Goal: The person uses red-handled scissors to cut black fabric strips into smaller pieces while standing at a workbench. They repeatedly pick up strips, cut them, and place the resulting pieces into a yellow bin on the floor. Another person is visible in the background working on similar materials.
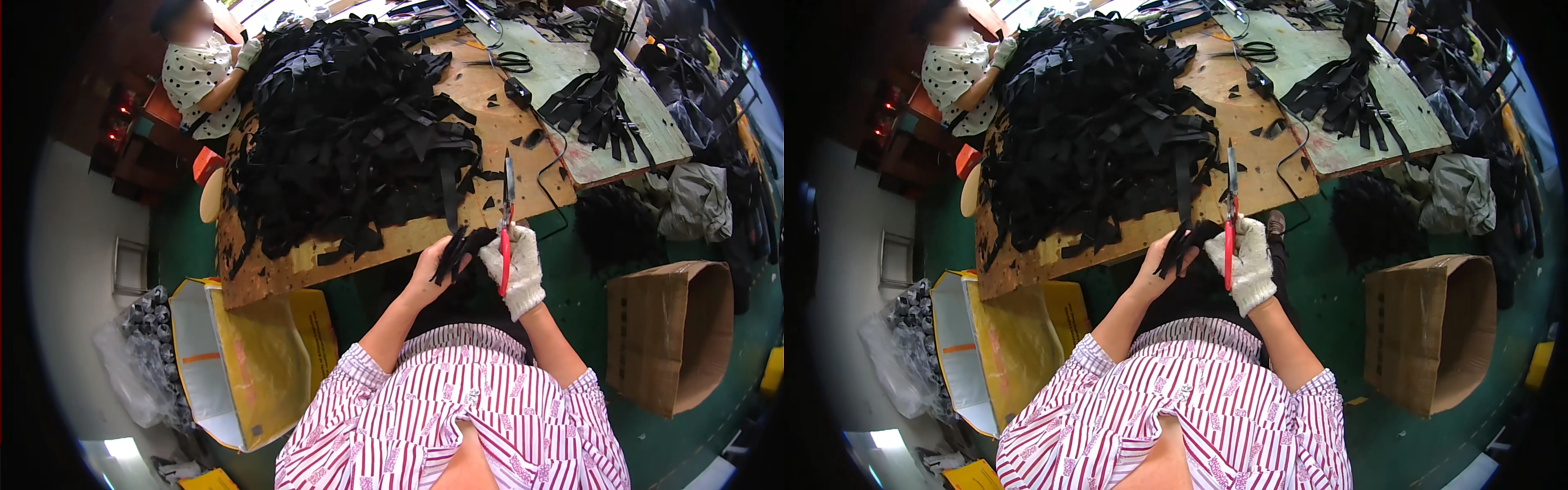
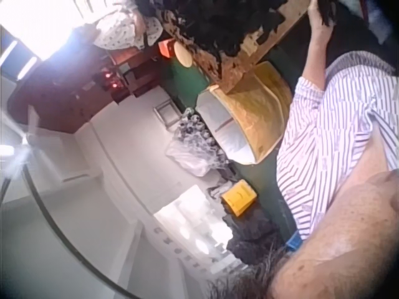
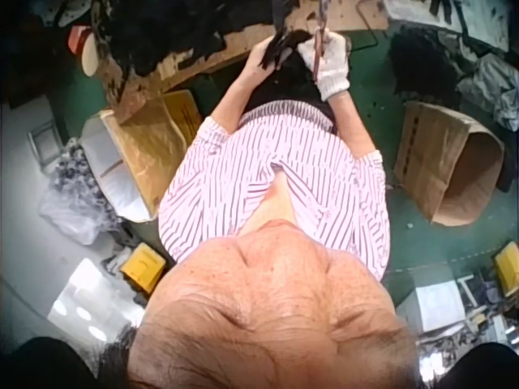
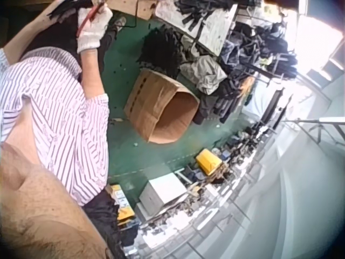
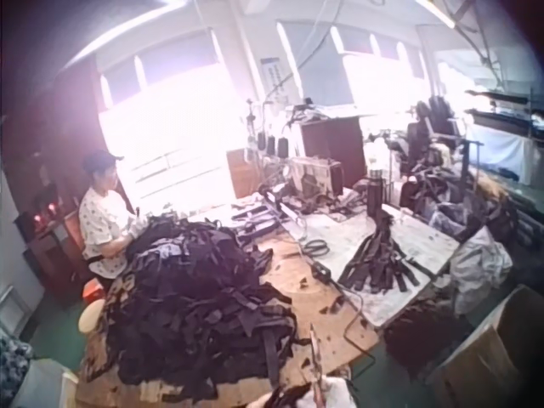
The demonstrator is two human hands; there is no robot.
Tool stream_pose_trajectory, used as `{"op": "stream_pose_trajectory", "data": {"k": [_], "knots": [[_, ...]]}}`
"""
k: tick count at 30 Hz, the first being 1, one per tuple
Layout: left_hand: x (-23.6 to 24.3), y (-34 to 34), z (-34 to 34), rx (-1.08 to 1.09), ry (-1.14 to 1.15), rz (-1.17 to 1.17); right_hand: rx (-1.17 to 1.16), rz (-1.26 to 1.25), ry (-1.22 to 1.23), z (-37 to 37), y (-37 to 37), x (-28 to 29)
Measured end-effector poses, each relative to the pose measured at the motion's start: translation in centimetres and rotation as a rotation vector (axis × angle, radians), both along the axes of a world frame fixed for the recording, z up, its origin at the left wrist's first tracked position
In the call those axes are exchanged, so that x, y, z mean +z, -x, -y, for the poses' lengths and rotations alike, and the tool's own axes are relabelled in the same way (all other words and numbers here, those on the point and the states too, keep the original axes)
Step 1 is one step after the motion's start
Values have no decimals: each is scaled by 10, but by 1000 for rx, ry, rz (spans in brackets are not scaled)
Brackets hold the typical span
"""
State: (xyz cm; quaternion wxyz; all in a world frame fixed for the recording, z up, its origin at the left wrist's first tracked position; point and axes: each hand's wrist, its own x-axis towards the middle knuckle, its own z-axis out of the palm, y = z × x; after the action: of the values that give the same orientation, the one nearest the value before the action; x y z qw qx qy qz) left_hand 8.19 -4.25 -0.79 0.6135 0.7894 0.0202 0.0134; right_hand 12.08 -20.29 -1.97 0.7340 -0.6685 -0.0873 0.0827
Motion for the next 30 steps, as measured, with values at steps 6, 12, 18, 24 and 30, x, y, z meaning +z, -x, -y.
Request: {"op": "stream_pose_trajectory", "data": {"k": [6,12,18,24,30], "knots": [[13,-3,-7,100,226,-97,126,-209,29,31,27,-5],[6,-7,-3,282,523,-142,156,-42,349,45,48,-28],[4,-9,1,336,612,-139,141,151,454,44,48,-17],[3,-5,4,274,565,-199,149,144,534,38,44,-10],[2,-5,8,262,537,-207,92,-12,261,27,50,-24]]}}
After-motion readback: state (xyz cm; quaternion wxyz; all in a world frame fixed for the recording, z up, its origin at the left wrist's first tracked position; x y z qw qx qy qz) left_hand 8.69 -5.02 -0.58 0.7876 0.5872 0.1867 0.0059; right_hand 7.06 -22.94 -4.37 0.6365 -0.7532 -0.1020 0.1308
